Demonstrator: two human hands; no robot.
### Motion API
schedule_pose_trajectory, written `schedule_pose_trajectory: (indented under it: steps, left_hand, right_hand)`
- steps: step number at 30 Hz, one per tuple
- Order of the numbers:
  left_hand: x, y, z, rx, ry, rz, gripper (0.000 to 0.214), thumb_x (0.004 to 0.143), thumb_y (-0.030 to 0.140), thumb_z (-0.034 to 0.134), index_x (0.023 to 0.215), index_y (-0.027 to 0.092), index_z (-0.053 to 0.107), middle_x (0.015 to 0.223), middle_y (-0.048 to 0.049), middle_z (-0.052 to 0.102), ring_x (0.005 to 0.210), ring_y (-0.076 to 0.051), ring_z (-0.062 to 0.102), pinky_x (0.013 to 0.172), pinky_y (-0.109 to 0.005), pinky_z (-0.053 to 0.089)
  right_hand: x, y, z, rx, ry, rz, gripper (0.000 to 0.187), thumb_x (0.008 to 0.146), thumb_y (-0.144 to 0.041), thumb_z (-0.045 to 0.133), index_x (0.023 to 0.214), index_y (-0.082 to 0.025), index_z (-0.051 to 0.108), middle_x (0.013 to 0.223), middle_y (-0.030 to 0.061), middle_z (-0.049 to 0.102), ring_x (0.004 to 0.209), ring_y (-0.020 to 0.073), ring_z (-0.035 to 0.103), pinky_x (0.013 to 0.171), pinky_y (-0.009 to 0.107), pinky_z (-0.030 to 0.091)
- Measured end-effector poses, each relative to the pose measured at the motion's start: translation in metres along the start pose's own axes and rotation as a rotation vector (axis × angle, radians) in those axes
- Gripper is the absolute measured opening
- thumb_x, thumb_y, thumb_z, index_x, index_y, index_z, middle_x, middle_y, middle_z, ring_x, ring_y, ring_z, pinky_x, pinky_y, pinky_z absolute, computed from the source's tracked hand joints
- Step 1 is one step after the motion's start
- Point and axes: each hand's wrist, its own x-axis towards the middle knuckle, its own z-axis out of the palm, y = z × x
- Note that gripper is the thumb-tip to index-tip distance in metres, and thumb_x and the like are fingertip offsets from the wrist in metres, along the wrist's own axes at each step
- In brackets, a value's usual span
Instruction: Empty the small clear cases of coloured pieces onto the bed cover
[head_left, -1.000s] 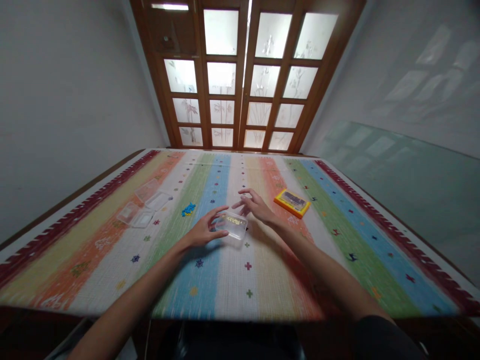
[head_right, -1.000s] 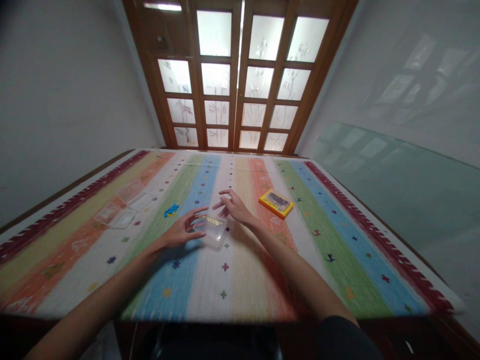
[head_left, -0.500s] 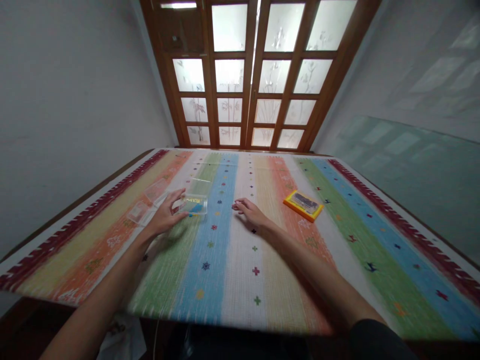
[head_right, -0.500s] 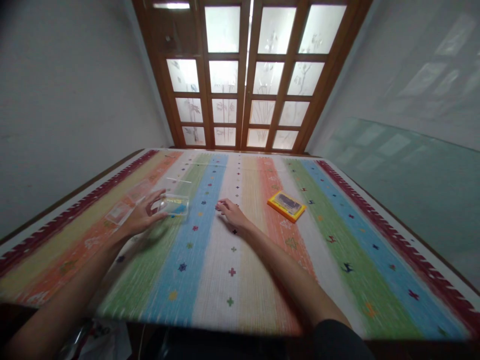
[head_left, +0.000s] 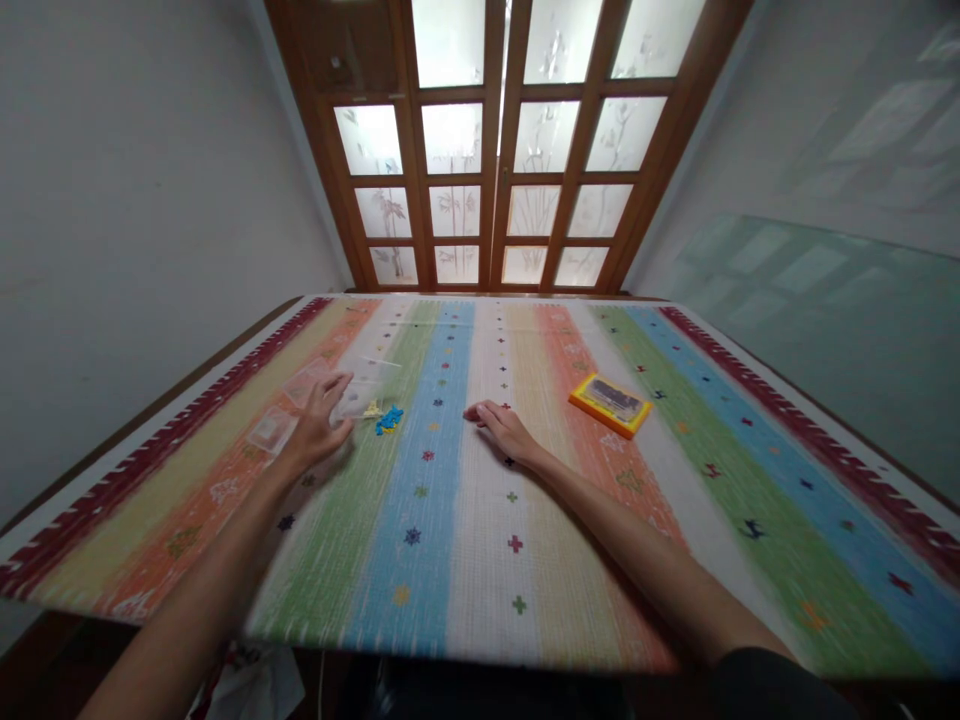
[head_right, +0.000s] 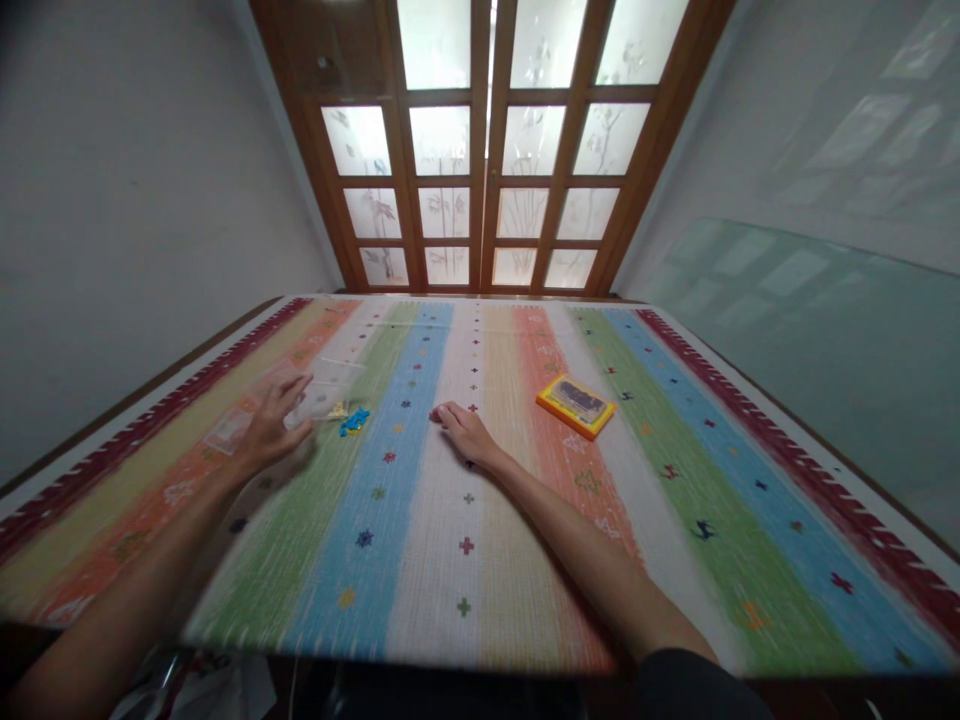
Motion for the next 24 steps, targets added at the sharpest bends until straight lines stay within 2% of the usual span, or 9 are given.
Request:
schedule_pose_trajectory:
  steps: [6, 14, 19, 24]
  left_hand:
    - [0.000, 0.001, 0.004, 0.086, -0.044, 0.156, 0.068, 0.087, 0.018, 0.052, 0.153, 0.023, 0.038, 0.147, -0.0129, 0.046, 0.137, -0.032, 0.048, 0.117, -0.053, 0.041]
    - [-0.002, 0.006, 0.003, 0.201, -0.060, 0.448, 0.074, 0.091, 0.004, 0.045, 0.158, 0.030, 0.026, 0.148, -0.0130, 0.045, 0.137, -0.029, 0.049, 0.111, -0.050, 0.049]
    - [-0.002, 0.011, -0.003, 0.242, -0.048, 0.525, 0.074, 0.091, 0.002, 0.043, 0.158, 0.031, 0.027, 0.147, -0.0129, 0.049, 0.135, -0.029, 0.051, 0.110, -0.049, 0.051]
    - [-0.002, 0.015, -0.011, 0.251, -0.108, 0.555, 0.075, 0.091, 0.001, 0.041, 0.158, 0.031, 0.028, 0.147, -0.0112, 0.050, 0.135, -0.027, 0.052, 0.112, -0.047, 0.050]
  right_hand:
    - [-0.001, 0.003, 0.001, -0.015, 0.001, -0.025, 0.034, 0.104, -0.041, 0.039, 0.101, -0.020, 0.065, 0.109, 0.0100, 0.073, 0.102, 0.0201, 0.067, 0.094, 0.039, 0.051]
    - [0.000, 0.008, 0.002, -0.026, 0.012, -0.047, 0.036, 0.103, -0.043, 0.039, 0.098, -0.021, 0.067, 0.103, 0.0078, 0.074, 0.098, 0.0207, 0.066, 0.093, 0.039, 0.050]
    - [-0.001, 0.006, 0.002, -0.021, 0.023, -0.064, 0.037, 0.103, -0.044, 0.038, 0.096, -0.021, 0.067, 0.102, 0.0078, 0.073, 0.097, 0.0210, 0.067, 0.092, 0.038, 0.049]
    - [-0.001, 0.004, 0.002, -0.026, 0.022, -0.076, 0.036, 0.102, -0.044, 0.038, 0.095, -0.021, 0.066, 0.100, 0.0076, 0.073, 0.096, 0.0205, 0.066, 0.092, 0.037, 0.048]
